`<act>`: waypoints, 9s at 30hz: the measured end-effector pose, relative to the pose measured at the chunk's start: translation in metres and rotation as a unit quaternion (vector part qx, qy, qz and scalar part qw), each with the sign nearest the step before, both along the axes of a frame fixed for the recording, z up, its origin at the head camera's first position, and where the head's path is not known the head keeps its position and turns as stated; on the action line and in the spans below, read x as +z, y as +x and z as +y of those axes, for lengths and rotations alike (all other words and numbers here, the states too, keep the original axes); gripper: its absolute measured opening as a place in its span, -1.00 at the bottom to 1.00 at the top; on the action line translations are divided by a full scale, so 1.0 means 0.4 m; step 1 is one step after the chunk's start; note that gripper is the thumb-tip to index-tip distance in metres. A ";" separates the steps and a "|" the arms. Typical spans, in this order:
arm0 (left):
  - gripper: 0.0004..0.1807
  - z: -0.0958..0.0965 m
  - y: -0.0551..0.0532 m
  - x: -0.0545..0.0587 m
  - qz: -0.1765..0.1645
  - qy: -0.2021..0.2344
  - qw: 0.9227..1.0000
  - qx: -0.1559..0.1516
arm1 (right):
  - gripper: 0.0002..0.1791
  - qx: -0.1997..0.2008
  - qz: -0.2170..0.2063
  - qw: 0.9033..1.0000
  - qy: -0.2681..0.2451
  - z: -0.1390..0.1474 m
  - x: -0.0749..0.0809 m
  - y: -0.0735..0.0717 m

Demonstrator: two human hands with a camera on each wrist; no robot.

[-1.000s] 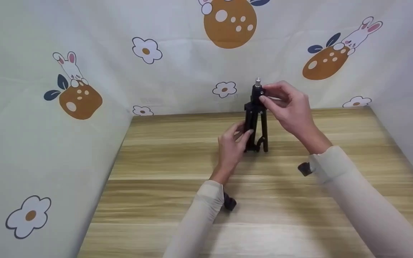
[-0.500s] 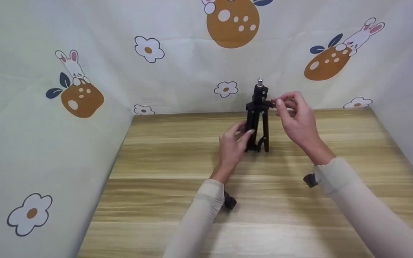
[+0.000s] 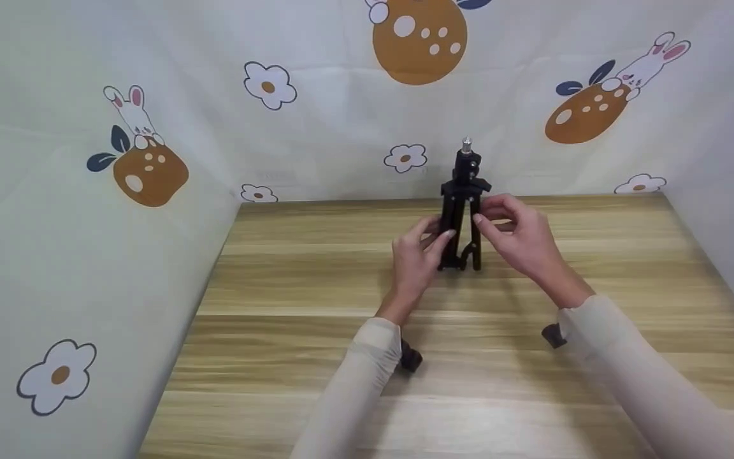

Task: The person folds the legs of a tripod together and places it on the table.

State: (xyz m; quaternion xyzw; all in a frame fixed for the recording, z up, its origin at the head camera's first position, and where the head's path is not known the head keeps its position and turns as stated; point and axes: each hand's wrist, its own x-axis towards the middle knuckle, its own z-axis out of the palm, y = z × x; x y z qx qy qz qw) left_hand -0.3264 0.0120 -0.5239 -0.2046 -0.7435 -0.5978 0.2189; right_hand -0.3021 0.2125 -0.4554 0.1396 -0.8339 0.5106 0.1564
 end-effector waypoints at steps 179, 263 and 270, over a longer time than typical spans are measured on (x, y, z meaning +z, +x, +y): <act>-0.70 -0.010 0.037 0.014 -0.103 0.107 0.981 -0.126 | -0.72 -0.002 -0.010 0.999 -0.041 -0.014 -0.062 -0.013; -0.52 -0.060 -0.016 0.273 0.034 0.104 0.989 -0.100 | -0.61 0.123 -0.128 0.980 0.087 0.016 -0.209 -0.023; -0.45 -0.038 -0.020 0.319 0.037 0.064 0.988 -0.138 | -0.67 0.121 -0.121 0.981 0.094 0.014 -0.211 -0.028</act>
